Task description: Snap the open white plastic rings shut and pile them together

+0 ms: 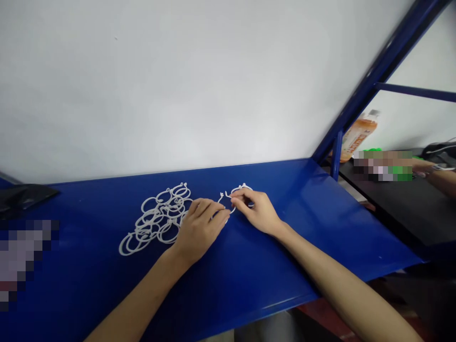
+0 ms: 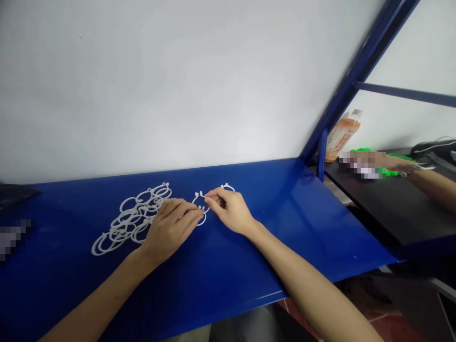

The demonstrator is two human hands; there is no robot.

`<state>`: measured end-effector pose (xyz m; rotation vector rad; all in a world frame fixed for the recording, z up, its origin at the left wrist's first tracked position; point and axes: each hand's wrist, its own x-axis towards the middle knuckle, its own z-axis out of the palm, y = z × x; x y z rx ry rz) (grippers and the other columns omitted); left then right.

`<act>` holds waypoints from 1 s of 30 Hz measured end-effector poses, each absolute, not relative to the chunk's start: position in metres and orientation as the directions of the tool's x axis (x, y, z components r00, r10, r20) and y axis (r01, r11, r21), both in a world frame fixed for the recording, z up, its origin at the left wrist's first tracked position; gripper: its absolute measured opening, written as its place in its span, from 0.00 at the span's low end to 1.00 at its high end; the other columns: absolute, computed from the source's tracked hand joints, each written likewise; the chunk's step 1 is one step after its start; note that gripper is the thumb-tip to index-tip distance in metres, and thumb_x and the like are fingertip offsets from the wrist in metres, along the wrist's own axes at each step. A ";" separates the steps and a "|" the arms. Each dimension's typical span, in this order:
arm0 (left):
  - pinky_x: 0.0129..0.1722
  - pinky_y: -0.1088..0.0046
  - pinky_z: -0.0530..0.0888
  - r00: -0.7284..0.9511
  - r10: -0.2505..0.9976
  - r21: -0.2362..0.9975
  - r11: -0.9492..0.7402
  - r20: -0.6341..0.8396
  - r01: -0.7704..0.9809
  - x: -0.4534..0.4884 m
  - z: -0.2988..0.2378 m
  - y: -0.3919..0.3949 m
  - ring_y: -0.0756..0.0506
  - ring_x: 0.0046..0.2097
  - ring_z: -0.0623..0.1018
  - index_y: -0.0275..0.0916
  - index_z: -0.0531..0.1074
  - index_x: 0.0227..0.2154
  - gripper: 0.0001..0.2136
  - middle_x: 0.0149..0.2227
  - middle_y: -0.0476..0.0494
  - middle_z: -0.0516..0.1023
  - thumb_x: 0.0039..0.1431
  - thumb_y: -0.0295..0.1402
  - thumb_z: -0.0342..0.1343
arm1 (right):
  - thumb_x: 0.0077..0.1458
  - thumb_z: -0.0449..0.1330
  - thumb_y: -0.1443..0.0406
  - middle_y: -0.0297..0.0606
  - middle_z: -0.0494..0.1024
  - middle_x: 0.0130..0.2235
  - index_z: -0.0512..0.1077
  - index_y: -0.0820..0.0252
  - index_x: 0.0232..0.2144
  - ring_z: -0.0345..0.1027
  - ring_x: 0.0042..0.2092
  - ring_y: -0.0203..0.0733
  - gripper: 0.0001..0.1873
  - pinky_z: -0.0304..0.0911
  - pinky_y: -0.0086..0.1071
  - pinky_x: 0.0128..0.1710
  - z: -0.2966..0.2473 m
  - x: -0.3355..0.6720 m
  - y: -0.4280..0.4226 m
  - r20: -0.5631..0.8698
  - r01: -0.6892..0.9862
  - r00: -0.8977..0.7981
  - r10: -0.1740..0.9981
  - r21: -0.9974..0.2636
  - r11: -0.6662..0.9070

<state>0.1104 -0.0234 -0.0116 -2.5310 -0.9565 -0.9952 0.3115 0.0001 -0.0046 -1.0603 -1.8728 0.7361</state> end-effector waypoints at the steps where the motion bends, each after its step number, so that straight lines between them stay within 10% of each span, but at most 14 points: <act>1: 0.46 0.63 0.70 0.536 0.483 0.032 -0.763 0.692 0.646 0.112 -0.012 -0.025 0.44 0.40 0.75 0.43 0.75 0.38 0.05 0.36 0.47 0.79 0.65 0.28 0.55 | 0.64 0.58 0.60 0.32 0.79 0.30 0.74 0.58 0.39 0.71 0.30 0.35 0.09 0.66 0.30 0.33 -0.005 0.310 -0.002 0.385 0.376 -0.294 0.875 -0.795 0.476; 7: 0.45 0.65 0.75 0.208 0.703 0.484 -0.643 0.680 0.593 0.113 -0.012 -0.026 0.45 0.44 0.76 0.43 0.70 0.51 0.12 0.44 0.44 0.76 0.66 0.35 0.55 | 0.63 0.56 0.64 0.33 0.78 0.30 0.73 0.58 0.39 0.71 0.30 0.35 0.07 0.66 0.29 0.32 -0.006 0.310 -0.003 0.419 0.376 -0.320 0.850 -0.767 0.520; 12: 0.40 0.69 0.74 0.214 0.815 0.652 -0.564 0.539 0.507 0.109 -0.012 -0.020 0.47 0.36 0.77 0.43 0.74 0.38 0.05 0.33 0.50 0.78 0.64 0.37 0.58 | 0.63 0.57 0.66 0.33 0.74 0.30 0.73 0.59 0.36 0.67 0.30 0.34 0.05 0.64 0.29 0.31 -0.006 0.308 -0.006 0.481 0.351 -0.411 0.774 -0.700 0.622; 23: 0.38 0.69 0.72 0.255 0.770 0.616 -0.626 0.585 0.478 0.109 -0.010 -0.024 0.46 0.36 0.74 0.42 0.71 0.26 0.09 0.28 0.50 0.77 0.62 0.27 0.54 | 0.68 0.51 0.65 0.40 0.77 0.37 0.74 0.57 0.41 0.70 0.39 0.40 0.11 0.68 0.36 0.41 -0.004 0.313 -0.010 0.524 0.304 -0.590 0.615 -0.561 0.770; 30: 0.40 0.68 0.73 0.151 0.756 0.557 -0.586 0.637 0.589 0.110 -0.012 -0.018 0.47 0.37 0.75 0.41 0.72 0.32 0.04 0.31 0.49 0.77 0.63 0.31 0.56 | 0.67 0.55 0.61 0.44 0.75 0.49 0.69 0.54 0.53 0.71 0.50 0.44 0.14 0.69 0.42 0.49 -0.008 0.307 -0.013 0.557 0.464 -0.391 0.733 -0.569 0.679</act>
